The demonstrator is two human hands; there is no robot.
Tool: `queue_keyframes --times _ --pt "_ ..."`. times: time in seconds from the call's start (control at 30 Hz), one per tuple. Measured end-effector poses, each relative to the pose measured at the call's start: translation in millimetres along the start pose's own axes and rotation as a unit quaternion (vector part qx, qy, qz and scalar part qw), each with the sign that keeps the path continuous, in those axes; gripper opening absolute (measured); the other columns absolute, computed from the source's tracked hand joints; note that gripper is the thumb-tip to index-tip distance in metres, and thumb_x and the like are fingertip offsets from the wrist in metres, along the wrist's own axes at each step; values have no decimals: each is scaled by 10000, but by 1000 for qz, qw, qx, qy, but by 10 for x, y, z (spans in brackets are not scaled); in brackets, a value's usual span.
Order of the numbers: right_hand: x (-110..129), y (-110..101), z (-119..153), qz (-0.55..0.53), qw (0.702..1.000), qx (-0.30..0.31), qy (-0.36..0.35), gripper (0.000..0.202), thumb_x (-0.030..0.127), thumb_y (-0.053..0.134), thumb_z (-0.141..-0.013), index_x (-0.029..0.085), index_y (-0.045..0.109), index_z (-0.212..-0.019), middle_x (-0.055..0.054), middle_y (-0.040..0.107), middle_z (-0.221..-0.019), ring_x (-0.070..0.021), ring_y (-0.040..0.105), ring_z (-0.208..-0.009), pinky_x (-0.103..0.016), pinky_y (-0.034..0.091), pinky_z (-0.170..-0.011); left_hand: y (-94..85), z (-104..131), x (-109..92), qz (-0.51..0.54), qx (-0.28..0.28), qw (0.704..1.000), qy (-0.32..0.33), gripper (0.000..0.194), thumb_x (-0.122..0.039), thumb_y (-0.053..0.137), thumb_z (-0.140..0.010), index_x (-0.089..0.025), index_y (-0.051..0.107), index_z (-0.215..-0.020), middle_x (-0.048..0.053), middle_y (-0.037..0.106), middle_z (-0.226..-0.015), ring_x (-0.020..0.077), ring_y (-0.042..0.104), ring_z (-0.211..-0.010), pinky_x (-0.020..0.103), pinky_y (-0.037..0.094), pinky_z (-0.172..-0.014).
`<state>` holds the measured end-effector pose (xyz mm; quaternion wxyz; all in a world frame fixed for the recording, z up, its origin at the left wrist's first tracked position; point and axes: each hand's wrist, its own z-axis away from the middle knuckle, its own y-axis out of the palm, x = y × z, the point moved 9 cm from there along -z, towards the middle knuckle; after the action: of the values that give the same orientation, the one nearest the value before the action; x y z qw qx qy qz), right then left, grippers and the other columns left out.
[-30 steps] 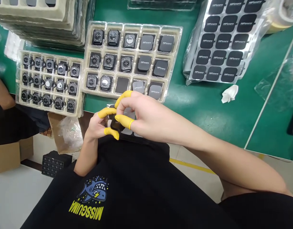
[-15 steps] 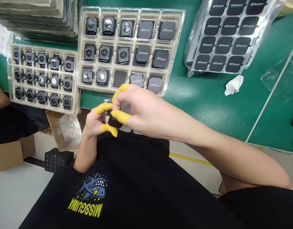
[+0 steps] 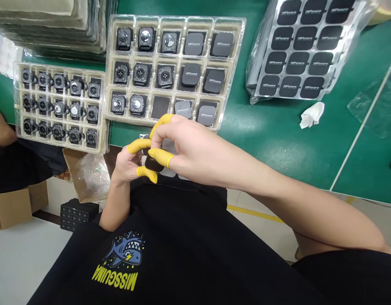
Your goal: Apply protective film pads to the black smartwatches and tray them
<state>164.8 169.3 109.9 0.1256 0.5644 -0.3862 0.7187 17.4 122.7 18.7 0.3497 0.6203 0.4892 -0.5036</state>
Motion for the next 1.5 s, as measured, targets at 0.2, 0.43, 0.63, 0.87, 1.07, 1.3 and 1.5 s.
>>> queue_keyframes --times 0.2,0.43,0.63,0.87,1.07,1.3,1.5 --pt "9 0 0 -1 1000 -5 -1 160 305 670 -1093 261 741 -956 -77 741 -1057 -252 699 -920 -402 579 -736 -3 -11 -32 8 -1 1000 14 823 -730 977 -688 -236 803 -1322 70 834 -1099 217 783 -889 327 638 -789" --pt "-18 30 -6 -9 1000 -5 13 146 231 668 -1072 254 742 -949 -71 737 -1082 -243 684 -922 -386 548 -735 -5 32 24 4 -2 1000 -2 857 -746 973 -681 -226 792 -1338 84 830 -1130 222 785 -902 331 635 -800" --pt "-38 41 -36 -18 999 -4 39 119 246 705 -1034 241 732 -918 -70 726 -1063 -249 680 -936 -390 537 -801 -16 55 20 2 -7 1000 3 873 -761 952 -696 -208 778 -1348 87 826 -1146 204 779 -888 316 629 -798" --pt "-38 52 -53 -36 998 1 55 119 268 708 -1000 235 728 -888 -72 719 -1066 -256 668 -954 -414 517 -862 -16 66 15 -1 -9 1000 -1 859 -762 941 -710 -220 780 -1356 98 832 -1186 245 811 -1004 349 651 -892" --pt "-42 61 -58 -30 998 3 59 127 248 719 -997 241 727 -871 -66 718 -1071 -261 670 -977 -423 529 -903 -27 65 -4 -5 -12 1000 9 841 -760 931 -727 -228 780 -1361 85 831 -1157 228 802 -964 332 643 -859" --pt "-53 64 -55 -15 998 6 60 108 259 711 -1016 244 735 -911 -71 714 -1077 -257 669 -969 -392 535 -816 -46 51 -48 -17 -18 1000 19 814 -756 924 -738 -230 782 -1344 69 830 -1126 200 782 -896 300 626 -787" --pt "-55 69 -51 -4 998 10 60 106 270 697 -1021 242 736 -927 -70 704 -1071 -238 661 -922 -363 511 -726 -35 64 -15 -29 -14 999 5 859 -814 886 -729 -217 779 -1337 79 824 -1122 216 790 -905 326 640 -796"
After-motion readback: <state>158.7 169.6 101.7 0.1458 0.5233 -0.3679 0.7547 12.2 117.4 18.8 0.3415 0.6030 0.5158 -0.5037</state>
